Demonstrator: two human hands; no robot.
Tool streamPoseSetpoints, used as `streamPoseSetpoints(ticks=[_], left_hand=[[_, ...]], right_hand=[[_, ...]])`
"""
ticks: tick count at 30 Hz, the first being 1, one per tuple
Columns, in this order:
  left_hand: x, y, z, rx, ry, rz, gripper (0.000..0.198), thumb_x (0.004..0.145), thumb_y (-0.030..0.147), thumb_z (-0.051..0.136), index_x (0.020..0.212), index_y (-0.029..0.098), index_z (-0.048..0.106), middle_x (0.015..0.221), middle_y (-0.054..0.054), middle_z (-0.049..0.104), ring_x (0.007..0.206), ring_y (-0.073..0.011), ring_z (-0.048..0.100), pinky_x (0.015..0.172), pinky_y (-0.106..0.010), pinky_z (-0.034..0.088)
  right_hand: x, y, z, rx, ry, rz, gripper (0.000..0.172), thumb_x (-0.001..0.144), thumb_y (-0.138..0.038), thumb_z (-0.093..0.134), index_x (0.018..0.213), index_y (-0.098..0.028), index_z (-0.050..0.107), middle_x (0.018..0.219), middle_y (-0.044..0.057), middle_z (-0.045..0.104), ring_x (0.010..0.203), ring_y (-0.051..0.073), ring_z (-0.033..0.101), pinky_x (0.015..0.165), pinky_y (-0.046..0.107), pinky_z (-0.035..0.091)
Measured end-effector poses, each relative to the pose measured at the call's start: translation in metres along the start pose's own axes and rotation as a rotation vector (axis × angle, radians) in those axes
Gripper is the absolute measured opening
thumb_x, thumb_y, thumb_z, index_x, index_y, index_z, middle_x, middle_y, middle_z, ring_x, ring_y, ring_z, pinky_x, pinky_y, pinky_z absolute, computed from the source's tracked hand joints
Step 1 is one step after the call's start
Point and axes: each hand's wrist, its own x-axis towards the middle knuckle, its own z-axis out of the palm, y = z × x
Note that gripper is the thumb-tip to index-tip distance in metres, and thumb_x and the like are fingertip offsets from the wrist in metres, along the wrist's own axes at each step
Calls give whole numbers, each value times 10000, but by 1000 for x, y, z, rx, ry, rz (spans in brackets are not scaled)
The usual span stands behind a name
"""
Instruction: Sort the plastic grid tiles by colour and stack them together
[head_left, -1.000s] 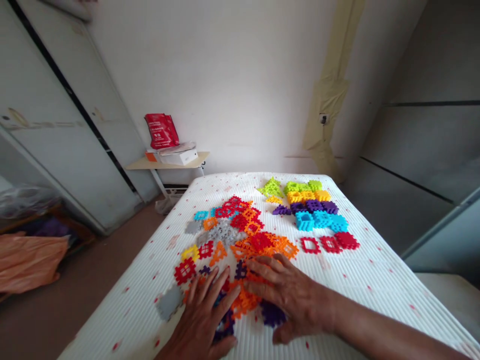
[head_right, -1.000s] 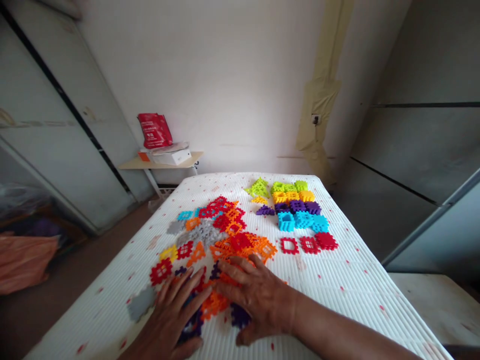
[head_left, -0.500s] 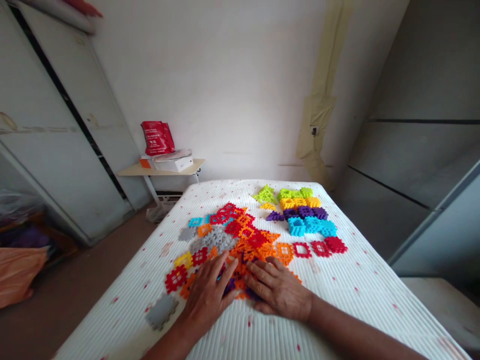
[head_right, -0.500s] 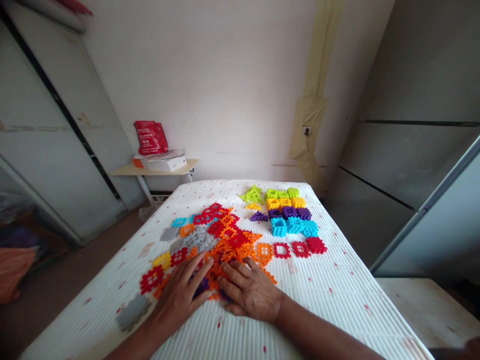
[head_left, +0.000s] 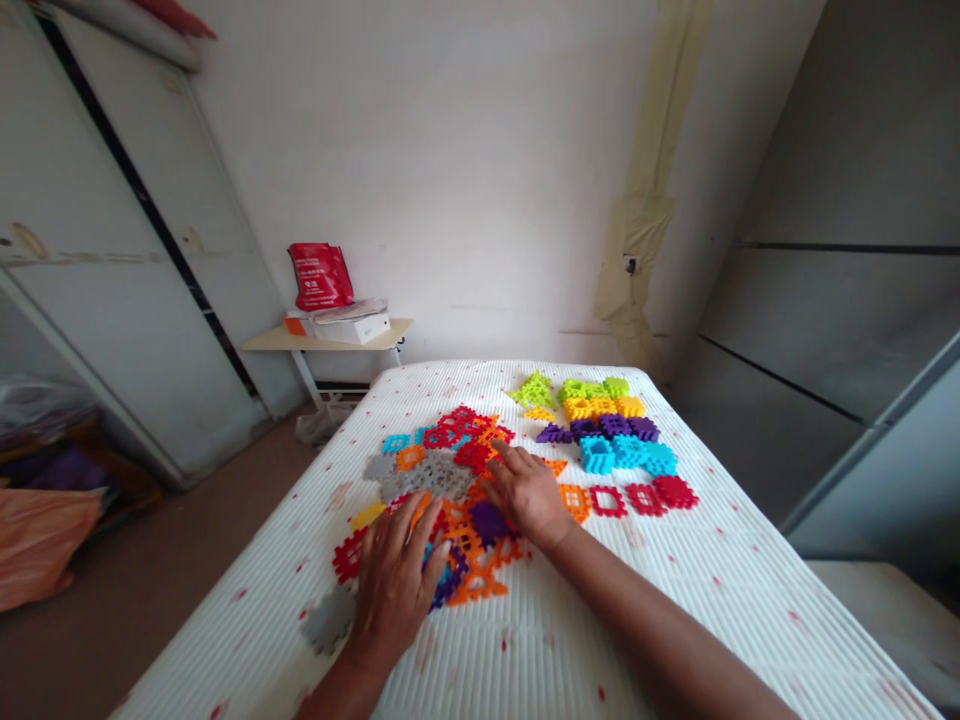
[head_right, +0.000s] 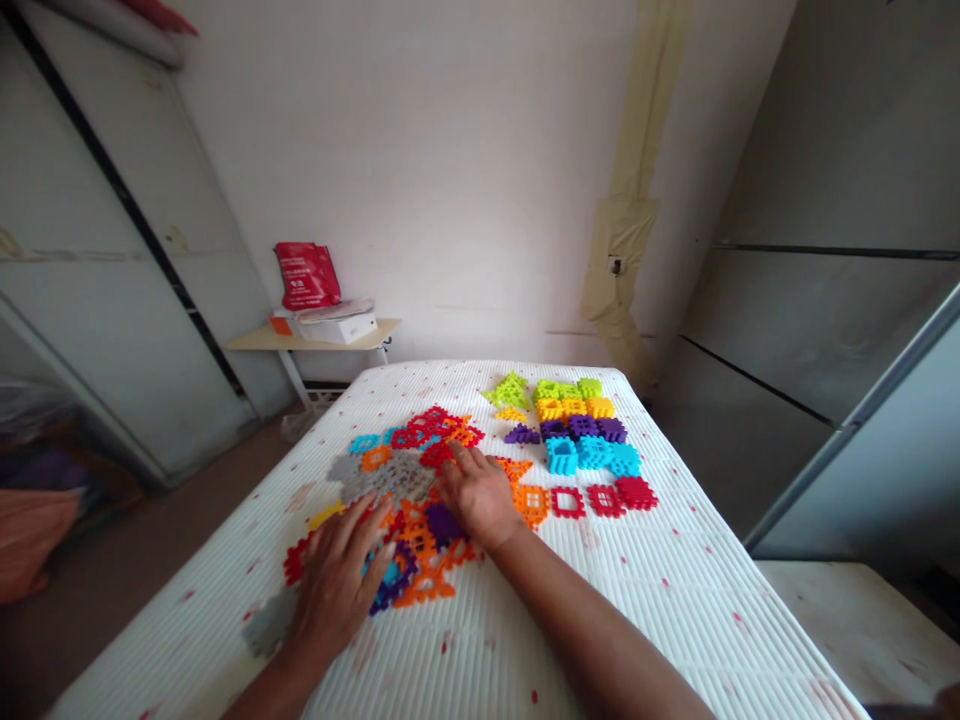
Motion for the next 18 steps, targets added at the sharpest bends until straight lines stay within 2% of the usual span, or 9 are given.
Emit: streamPoseSetpoints(ticks=[3, 6, 9, 13, 15, 18], left_hand=[[0, -20, -7, -27, 108, -115, 391, 870, 314, 396, 1204, 175, 545, 1245, -135, 545, 1144, -260, 502, 966, -402, 370], [-6, -47, -13, -31, 179, -298, 387, 872, 324, 365, 1144, 139, 568, 1179, -154, 576, 1110, -265, 523, 944, -392, 395], [-16, -66, -18, -42, 135, -469, 395, 865, 360, 354, 1110, 148, 579, 1130, -141, 603, 1071, -265, 547, 914, -388, 421], [-29, -73, -28, -16, 75, -585, 419, 847, 399, 351, 1122, 171, 571, 1157, -131, 597, 1088, -285, 537, 933, -435, 406], [-33, -73, -31, -21, 68, -625, 441, 836, 424, 346, 1122, 174, 569, 1171, -128, 591, 1102, -293, 527, 960, -457, 383], [-36, -73, -31, -158, 19, -726, 491, 813, 476, 337, 1112, 164, 570, 1163, -130, 593, 1117, -283, 522, 988, -443, 379]], right_hand=[[-1, 18, -8, 44, 53, 98, 205, 886, -282, 504, 1024, -204, 633, 1232, 117, 567, 1024, 214, 573, 882, 363, 469], [-19, 38, -16, 73, 115, 118, 203, 897, -281, 482, 994, -200, 641, 1180, 112, 597, 1016, 213, 586, 890, 367, 479], [-49, 49, -27, 93, 136, 94, 239, 914, -303, 441, 999, -189, 634, 1103, 114, 630, 981, 205, 608, 841, 356, 514], [-99, 48, -41, 88, 43, 72, 289, 903, -321, 447, 1113, -190, 596, 1113, 116, 629, 1003, 203, 610, 833, 340, 529], [-123, 44, -46, 40, -19, 124, 342, 883, -358, 469, 1158, -184, 576, 1148, 122, 614, 1020, 219, 607, 839, 348, 532], [-148, 40, -47, 3, -105, 229, 414, 858, -413, 492, 1190, -175, 558, 1161, 134, 603, 999, 231, 621, 801, 338, 550]])
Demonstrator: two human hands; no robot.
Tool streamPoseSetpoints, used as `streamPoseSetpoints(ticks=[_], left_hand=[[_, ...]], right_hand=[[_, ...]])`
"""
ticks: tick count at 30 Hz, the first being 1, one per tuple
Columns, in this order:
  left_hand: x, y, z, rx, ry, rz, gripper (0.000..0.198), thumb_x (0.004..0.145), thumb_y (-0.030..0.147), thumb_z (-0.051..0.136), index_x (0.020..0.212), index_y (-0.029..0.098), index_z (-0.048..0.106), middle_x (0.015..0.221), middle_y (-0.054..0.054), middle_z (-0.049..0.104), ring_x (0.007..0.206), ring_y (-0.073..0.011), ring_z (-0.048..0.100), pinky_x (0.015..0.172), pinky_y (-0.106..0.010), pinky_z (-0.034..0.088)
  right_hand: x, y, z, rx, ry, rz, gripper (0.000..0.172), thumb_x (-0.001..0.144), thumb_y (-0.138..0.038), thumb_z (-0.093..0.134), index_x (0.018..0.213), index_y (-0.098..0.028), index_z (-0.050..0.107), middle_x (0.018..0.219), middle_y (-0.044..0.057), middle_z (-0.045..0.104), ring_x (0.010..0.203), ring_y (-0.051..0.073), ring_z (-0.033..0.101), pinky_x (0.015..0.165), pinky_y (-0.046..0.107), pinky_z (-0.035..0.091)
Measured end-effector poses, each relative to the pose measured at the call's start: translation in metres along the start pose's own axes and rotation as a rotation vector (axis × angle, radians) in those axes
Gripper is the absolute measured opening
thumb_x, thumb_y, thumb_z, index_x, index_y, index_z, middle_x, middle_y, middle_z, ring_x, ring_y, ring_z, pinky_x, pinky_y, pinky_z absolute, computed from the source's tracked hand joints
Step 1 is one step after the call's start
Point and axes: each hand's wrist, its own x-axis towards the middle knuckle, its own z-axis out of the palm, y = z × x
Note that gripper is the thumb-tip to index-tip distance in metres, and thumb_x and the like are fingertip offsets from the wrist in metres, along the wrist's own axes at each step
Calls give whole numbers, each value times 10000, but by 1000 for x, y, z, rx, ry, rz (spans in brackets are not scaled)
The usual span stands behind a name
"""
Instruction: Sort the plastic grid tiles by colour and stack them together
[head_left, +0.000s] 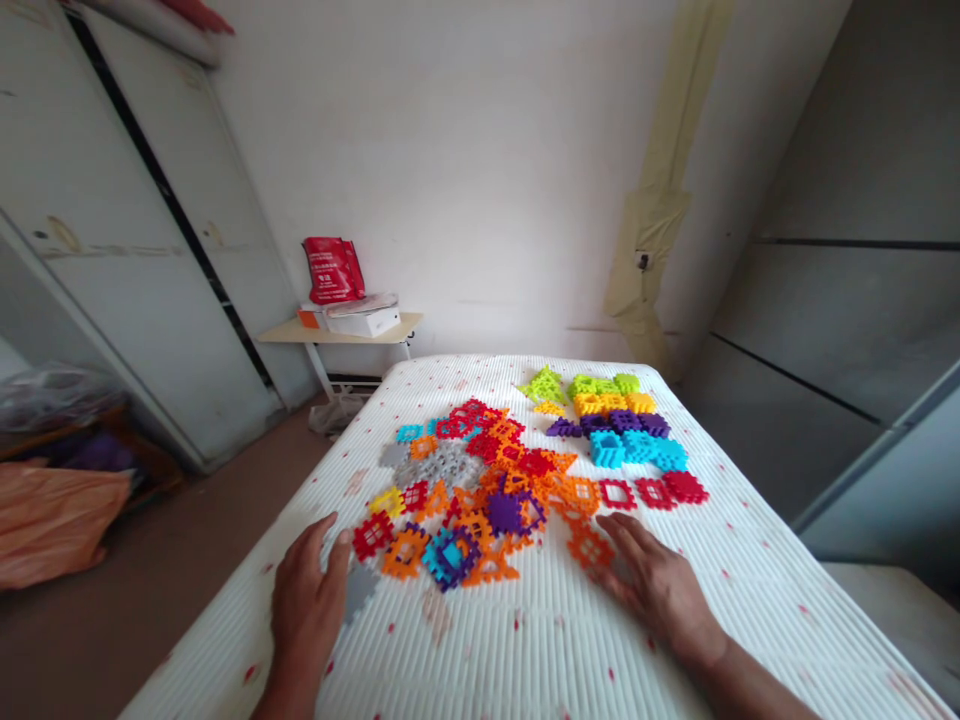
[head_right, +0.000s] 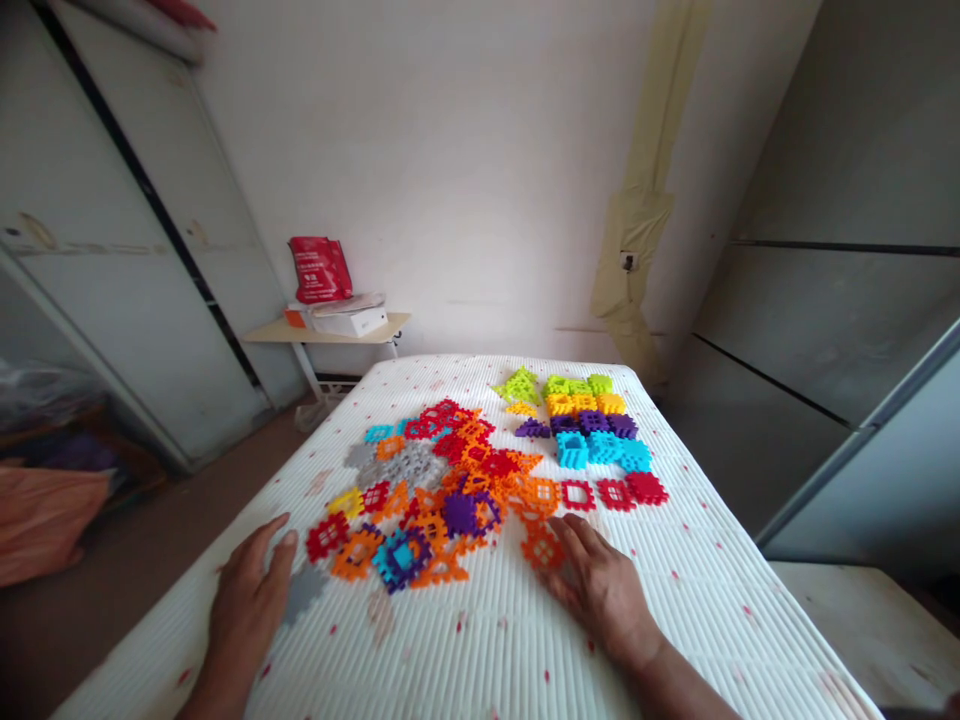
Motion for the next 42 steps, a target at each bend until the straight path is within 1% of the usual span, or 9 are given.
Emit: streamPoseSetpoints(ticks=[4, 9, 14, 21, 27, 30, 33, 38, 42], left_hand=[[-1, 3, 9, -143, -126, -87, 577, 773, 531, 361, 1168, 148, 534, 1224, -134, 552, 1173, -276, 486, 1030, -420, 357], [-12, 16, 22, -303, -201, -86, 590, 739, 567, 419, 1169, 178, 526, 1223, -109, 555, 1204, -271, 463, 1053, -419, 333], [-23, 24, 31, -432, -251, -118, 577, 741, 562, 474, 1213, 232, 504, 1296, -76, 511, 1237, -259, 434, 1064, -410, 318], [-28, 27, 24, -637, -153, -271, 585, 760, 561, 477, 1227, 209, 490, 1312, -94, 500, 1228, -261, 442, 1070, -429, 293], [-29, 32, 12, -679, -87, -337, 573, 756, 573, 486, 1186, 195, 515, 1261, -84, 545, 1204, -260, 466, 1045, -396, 339], [-27, 34, 8, -676, -92, -352, 577, 757, 573, 482, 1192, 195, 511, 1247, -77, 559, 1189, -260, 482, 1026, -392, 370], [-25, 36, 3, -627, -115, -360, 567, 767, 573, 454, 1185, 194, 516, 1250, -78, 560, 1195, -263, 481, 1002, -377, 407], [-25, 40, 0, -584, -115, -368, 566, 757, 577, 453, 1171, 199, 531, 1235, -70, 573, 1191, -272, 486, 992, -385, 428], [-25, 39, 2, -598, -122, -374, 572, 752, 580, 461, 1173, 199, 534, 1225, -68, 580, 1182, -275, 494, 1001, -400, 421]], right_hand=[[-2, -4, 7, 68, -72, 58, 410, 855, -401, 495, 1177, -156, 561, 1125, 143, 616, 978, 232, 625, 817, 339, 543], [19, -28, 14, 157, -131, -48, 333, 850, -293, 487, 1134, -138, 566, 1095, 134, 621, 968, 220, 613, 849, 348, 527], [34, -51, 22, 212, -87, -62, 274, 855, -244, 472, 1095, -151, 565, 1126, 123, 590, 975, 189, 607, 866, 313, 518], [53, -52, 26, 176, 71, -42, 297, 855, -272, 498, 1123, -173, 577, 1125, 122, 587, 993, 207, 596, 834, 326, 529], [73, -69, 30, 27, 18, -45, 399, 793, -328, 596, 1170, -199, 577, 1283, 134, 503, 1104, 283, 507, 895, 431, 476], [82, -79, 33, -6, -38, -14, 276, 772, -281, 617, 1034, -198, 639, 1299, 115, 500, 1073, 288, 503, 873, 433, 471], [84, -83, 37, 18, -51, -35, 149, 790, -228, 585, 920, -200, 653, 1255, 87, 537, 1009, 254, 517, 855, 403, 464], [82, -84, 40, 66, -9, -73, 155, 779, -220, 592, 929, -203, 625, 1169, 75, 577, 964, 222, 505, 842, 363, 440], [81, -88, 41, 73, 14, -126, 78, 806, -182, 541, 846, -197, 606, 1076, 65, 605, 897, 186, 507, 790, 310, 435]])
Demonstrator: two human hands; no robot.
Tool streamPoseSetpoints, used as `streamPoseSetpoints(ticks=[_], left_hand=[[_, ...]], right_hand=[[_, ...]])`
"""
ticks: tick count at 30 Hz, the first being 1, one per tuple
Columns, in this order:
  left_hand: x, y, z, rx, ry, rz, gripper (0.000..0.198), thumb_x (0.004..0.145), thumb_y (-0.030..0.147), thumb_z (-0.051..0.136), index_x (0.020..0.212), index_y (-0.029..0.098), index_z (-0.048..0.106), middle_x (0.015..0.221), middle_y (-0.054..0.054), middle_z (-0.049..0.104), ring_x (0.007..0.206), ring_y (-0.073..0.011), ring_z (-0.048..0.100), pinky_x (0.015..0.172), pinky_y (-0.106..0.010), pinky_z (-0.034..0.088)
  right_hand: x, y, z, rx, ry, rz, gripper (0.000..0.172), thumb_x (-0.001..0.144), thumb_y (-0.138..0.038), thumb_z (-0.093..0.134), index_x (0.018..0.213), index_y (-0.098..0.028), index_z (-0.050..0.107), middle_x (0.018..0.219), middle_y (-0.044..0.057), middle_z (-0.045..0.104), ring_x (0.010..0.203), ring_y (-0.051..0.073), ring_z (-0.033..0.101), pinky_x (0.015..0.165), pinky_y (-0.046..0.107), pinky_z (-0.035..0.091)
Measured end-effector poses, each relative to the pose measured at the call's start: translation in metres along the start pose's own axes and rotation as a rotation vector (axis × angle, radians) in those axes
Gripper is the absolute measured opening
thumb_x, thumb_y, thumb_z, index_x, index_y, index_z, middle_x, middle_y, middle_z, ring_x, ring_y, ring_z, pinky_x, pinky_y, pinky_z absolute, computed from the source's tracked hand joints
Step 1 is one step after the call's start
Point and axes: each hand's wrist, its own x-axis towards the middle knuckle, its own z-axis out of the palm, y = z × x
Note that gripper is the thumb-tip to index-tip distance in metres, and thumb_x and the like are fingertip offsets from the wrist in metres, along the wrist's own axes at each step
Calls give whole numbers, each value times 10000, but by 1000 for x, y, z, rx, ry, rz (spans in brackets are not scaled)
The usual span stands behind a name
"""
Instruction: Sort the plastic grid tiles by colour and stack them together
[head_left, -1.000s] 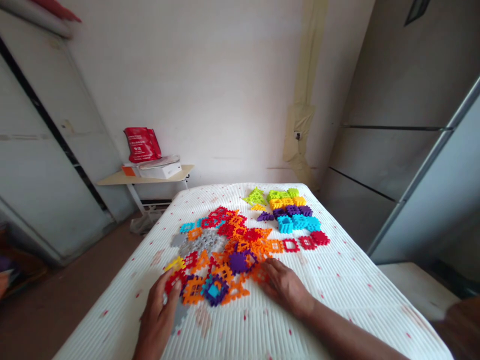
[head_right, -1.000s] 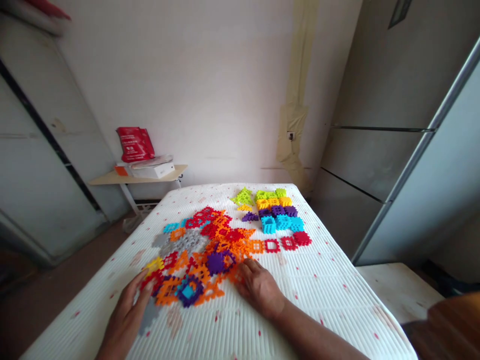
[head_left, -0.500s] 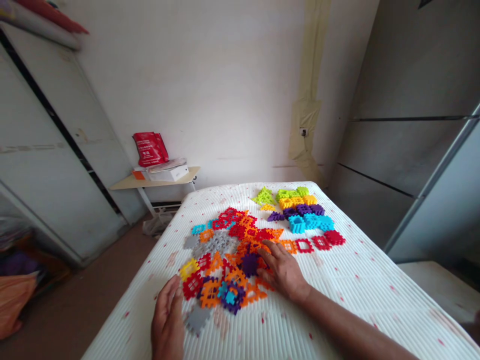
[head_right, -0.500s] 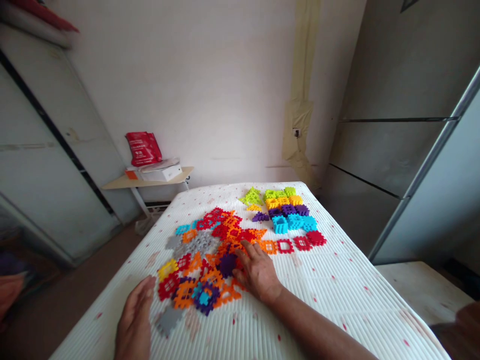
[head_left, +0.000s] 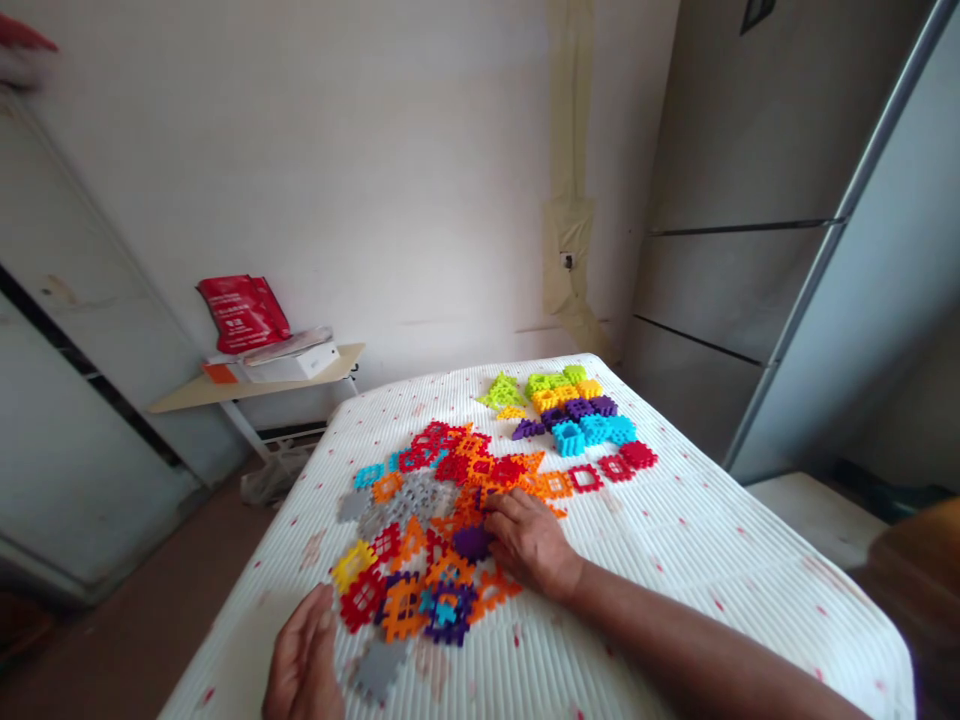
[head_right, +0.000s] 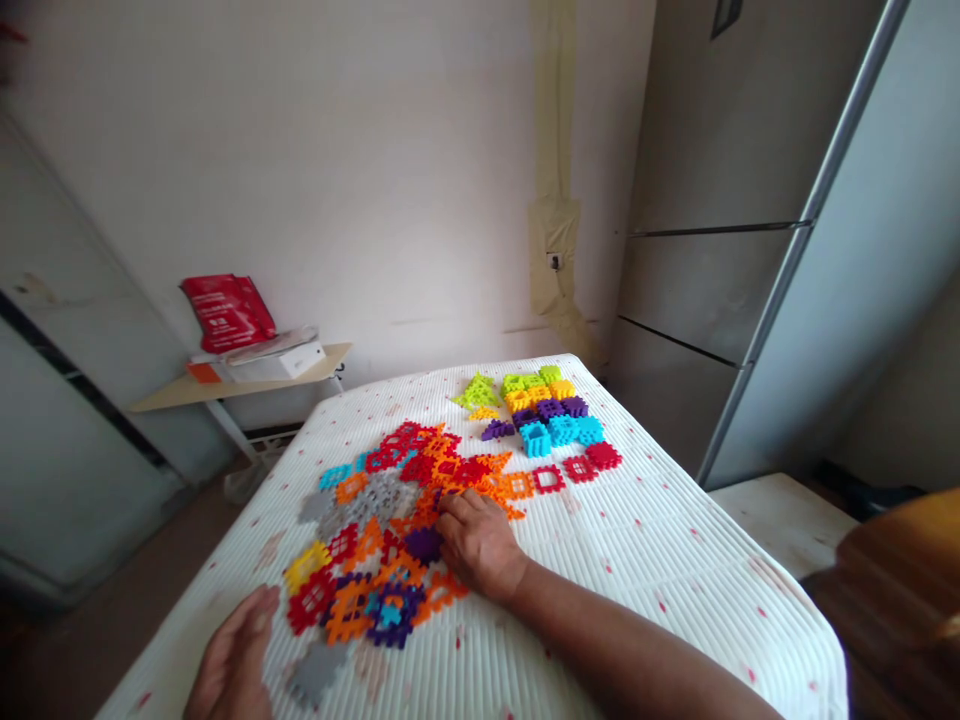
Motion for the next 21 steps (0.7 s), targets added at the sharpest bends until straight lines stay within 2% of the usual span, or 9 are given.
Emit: streamPoseSetpoints(ticks=[6, 9, 12, 16, 19, 21], left_hand=[[2, 1, 0, -13, -6, -29, 594, 744, 601, 467, 1175, 198, 533, 1227, -74, 578, 1178, -283, 495, 1012, -419, 408], [4, -4, 0, -44, -23, -32, 602, 743, 607, 474, 1185, 202, 525, 1247, -74, 565, 1190, -283, 484, 1037, -432, 374], [6, -10, 0, -86, -26, -36, 624, 731, 610, 495, 1206, 206, 509, 1262, -76, 553, 1195, -283, 480, 1053, -443, 346], [4, -7, -1, -80, -17, -41, 620, 717, 617, 508, 1185, 210, 530, 1240, -71, 568, 1180, -286, 490, 1046, -445, 353], [2, -1, -1, -20, -7, -29, 580, 733, 599, 499, 1172, 224, 550, 1216, -57, 585, 1159, -283, 506, 1027, -437, 380], [3, -4, 0, -12, 1, -15, 553, 739, 577, 509, 1171, 235, 555, 1201, -46, 594, 1149, -283, 512, 1026, -445, 381]], right_hand=[[-1, -6, 1, 45, -1, -113, 225, 864, -155, 399, 710, -192, 559, 705, 33, 604, 695, 148, 507, 659, 253, 422], [-1, -3, -8, 195, 53, -93, 178, 849, -197, 424, 755, -191, 575, 718, 39, 612, 718, 149, 533, 694, 266, 433], [-4, 11, -26, 494, 121, 122, 112, 815, -238, 477, 822, -190, 578, 790, 39, 628, 737, 142, 558, 692, 265, 451], [-19, 50, -48, 920, 153, 495, 168, 774, -338, 527, 790, -172, 544, 659, -6, 562, 582, 111, 518, 571, 244, 440], [-36, 80, -61, 996, 166, 582, 210, 730, -365, 572, 777, -162, 543, 647, -17, 548, 569, 101, 498, 568, 242, 424], [-46, 94, -68, 958, 93, 577, 208, 729, -358, 570, 773, -155, 556, 646, -16, 554, 563, 97, 491, 562, 237, 412]])
